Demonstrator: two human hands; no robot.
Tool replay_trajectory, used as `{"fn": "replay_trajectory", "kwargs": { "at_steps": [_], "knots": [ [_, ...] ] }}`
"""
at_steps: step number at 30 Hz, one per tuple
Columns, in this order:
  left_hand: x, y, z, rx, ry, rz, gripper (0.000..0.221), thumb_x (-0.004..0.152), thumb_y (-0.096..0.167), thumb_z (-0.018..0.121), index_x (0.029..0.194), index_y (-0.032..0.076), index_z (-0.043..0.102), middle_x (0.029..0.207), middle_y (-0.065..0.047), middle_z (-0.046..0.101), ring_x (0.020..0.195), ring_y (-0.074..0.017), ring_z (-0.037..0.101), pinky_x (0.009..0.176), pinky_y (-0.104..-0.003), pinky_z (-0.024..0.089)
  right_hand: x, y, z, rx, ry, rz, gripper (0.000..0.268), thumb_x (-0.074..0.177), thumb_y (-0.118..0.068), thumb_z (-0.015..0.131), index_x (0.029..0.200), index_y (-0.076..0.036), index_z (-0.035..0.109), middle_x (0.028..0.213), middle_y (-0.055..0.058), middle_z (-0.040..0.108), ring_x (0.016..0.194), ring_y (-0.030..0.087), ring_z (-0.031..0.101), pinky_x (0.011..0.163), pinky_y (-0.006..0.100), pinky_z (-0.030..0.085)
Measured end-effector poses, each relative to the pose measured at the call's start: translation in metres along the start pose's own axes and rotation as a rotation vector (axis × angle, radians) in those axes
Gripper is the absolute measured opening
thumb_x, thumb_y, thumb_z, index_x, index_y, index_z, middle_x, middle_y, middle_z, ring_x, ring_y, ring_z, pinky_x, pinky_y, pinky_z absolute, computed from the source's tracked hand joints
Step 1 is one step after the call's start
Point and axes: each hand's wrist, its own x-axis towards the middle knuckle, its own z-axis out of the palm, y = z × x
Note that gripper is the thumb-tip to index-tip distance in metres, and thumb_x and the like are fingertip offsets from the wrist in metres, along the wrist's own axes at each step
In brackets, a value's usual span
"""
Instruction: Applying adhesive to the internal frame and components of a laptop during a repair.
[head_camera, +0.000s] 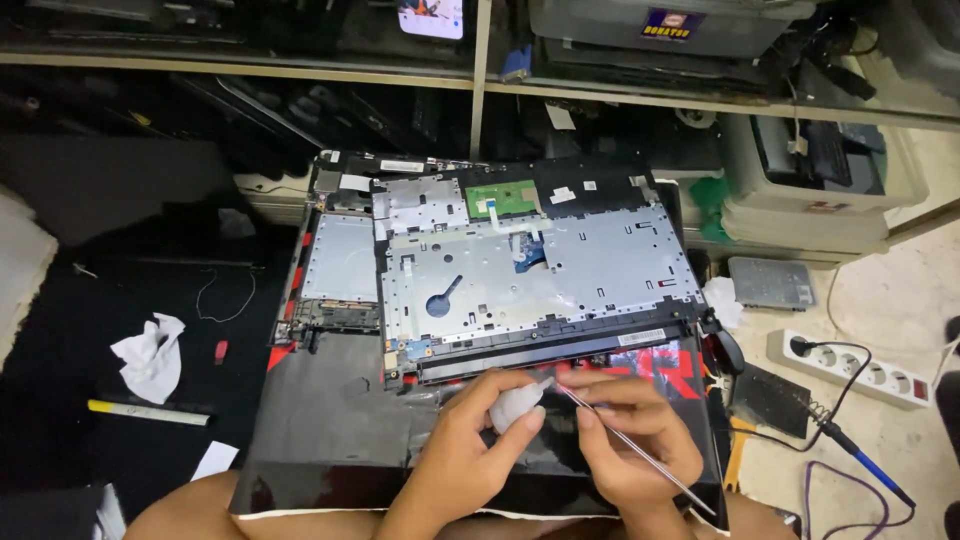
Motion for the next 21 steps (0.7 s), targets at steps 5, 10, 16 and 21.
{"fn": "replay_trajectory", "kwargs": {
  "at_steps": [5,10,16,21],
  "knots": [
    [0.001,-0.0002,-0.0004,-0.012,-0.02,-0.005,0.028,0.097,0.03,0.063,0.12,0.014,0.067,0.114,0.001,0.071,0.103,-0.0163,0.066,0.086,-0.03,0.049,-0.0043,0.0035,-0.0023,0.035,0.008,0.04,0.018,0.09,0.005,0.066,0.097,-0.007,0.054,0.095,0.024,0.068,0.087,0.04,0.081,0.083,0.047,0.074],
    [0.0012,0.0035,-0.0014,-0.021,-0.048,-0.047,0.029,0.097,0.032,0.062,0.121,0.016,0.068,0.115,0.003,0.07,0.103,-0.0146,0.065,0.073,-0.028,0.05,-0.008,0.0049,-0.0026,0.02,0.005,0.057,0.018,0.087,0.007,0.067,0.09,0.0,0.051,0.093,0.028,0.067,0.086,0.044,0.082,0.08,0.041,0.075],
    [0.001,-0.0021,0.0005,-0.038,-0.039,-0.006,0.03,0.097,0.03,0.062,0.123,0.014,0.067,0.117,0.001,0.071,0.105,-0.0151,0.065,0.084,-0.029,0.05,-0.0067,0.004,-0.0053,0.044,-0.031,0.086,0.019,0.089,0.006,0.066,0.094,-0.003,0.051,0.097,0.027,0.068,0.092,0.039,0.081,0.089,0.045,0.074],
    [0.0008,-0.0025,0.0005,-0.034,-0.043,-0.022,0.031,0.097,0.031,0.062,0.123,0.014,0.067,0.119,0.002,0.07,0.108,-0.0155,0.065,0.086,-0.029,0.05,-0.0076,0.0039,-0.006,0.03,-0.04,0.08,0.018,0.089,0.005,0.066,0.093,-0.003,0.05,0.098,0.026,0.068,0.092,0.039,0.081,0.087,0.046,0.075]
  ]
}}
